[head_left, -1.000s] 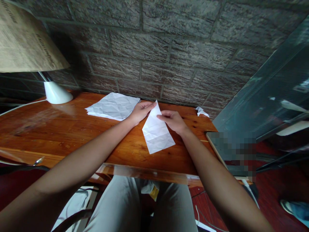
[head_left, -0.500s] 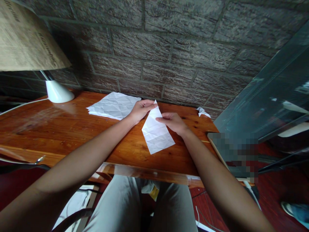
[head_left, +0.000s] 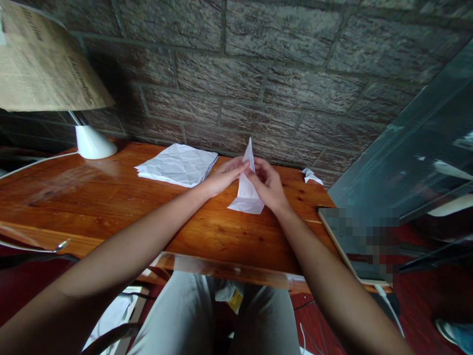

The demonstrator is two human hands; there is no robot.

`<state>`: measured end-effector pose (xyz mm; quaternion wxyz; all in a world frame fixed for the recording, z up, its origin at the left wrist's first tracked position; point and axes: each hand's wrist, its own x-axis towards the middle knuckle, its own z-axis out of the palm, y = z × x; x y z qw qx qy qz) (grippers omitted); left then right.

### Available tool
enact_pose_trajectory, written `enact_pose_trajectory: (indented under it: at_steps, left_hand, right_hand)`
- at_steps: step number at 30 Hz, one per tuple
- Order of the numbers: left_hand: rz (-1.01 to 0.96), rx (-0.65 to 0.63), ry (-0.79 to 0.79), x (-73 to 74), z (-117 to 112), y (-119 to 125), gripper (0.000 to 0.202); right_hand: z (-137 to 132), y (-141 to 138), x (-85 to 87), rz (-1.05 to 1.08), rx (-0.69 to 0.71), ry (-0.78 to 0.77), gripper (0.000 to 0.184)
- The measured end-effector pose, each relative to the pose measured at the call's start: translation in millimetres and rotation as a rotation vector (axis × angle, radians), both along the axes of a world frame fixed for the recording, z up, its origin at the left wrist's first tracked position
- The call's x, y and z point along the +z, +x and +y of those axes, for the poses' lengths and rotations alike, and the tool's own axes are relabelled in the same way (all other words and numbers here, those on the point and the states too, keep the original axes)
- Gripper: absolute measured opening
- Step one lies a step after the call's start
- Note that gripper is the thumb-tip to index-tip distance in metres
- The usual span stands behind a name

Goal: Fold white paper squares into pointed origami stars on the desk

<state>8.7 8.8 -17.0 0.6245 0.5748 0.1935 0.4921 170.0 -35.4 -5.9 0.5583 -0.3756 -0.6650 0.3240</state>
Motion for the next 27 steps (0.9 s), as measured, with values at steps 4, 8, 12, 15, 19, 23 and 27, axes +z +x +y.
enact_pose_trajectory:
  at_steps: [4,8,12,15,19,23,27]
  left_hand:
    - [-0.072,-0.085,-0.201,13.4,-11.9,-1.6,0.057]
    - [-0.127,-0.099,-0.311,22.7,-20.6,-5.1,0.064]
    - [-0.066,-0.074,-0.289,18.0,-23.3,0.5,0.069]
    - [-0.004,-0.010,-0.244,13.2,-21.1,2.9,0.072]
    - [0.081,-0.052,-0.241,12.9,-15.7,-2.8,0.070]
    - [0.105,-0.207,-0.212,12.4,-10.5,-9.2,0.059]
    - [0.086,-0.051,-0.196,6.8,-5.6,-10.5,0.047]
  right_hand:
    - [-9.4,-9.7,5.3,0.031,0.304,-0.127,0.054]
    - [-4.0,-8.2,-0.9,0.023,0.235,-0.126,0.055]
    - [1.5,-9.7,-9.7,-0.018,0.034,-0.074,0.056]
    - [-0.1,-10.3,-7.4,-0.013,-0.024,-0.140,0.059]
    - [-7.3,-1.5,9.1,0.100,0.088,-0.291,0.045]
    - [-10.6,14.0,22.6,0.187,0.191,-0.513,0.044]
    - [-4.7,23.1,16.6,0.152,0.225,-0.560,0.043]
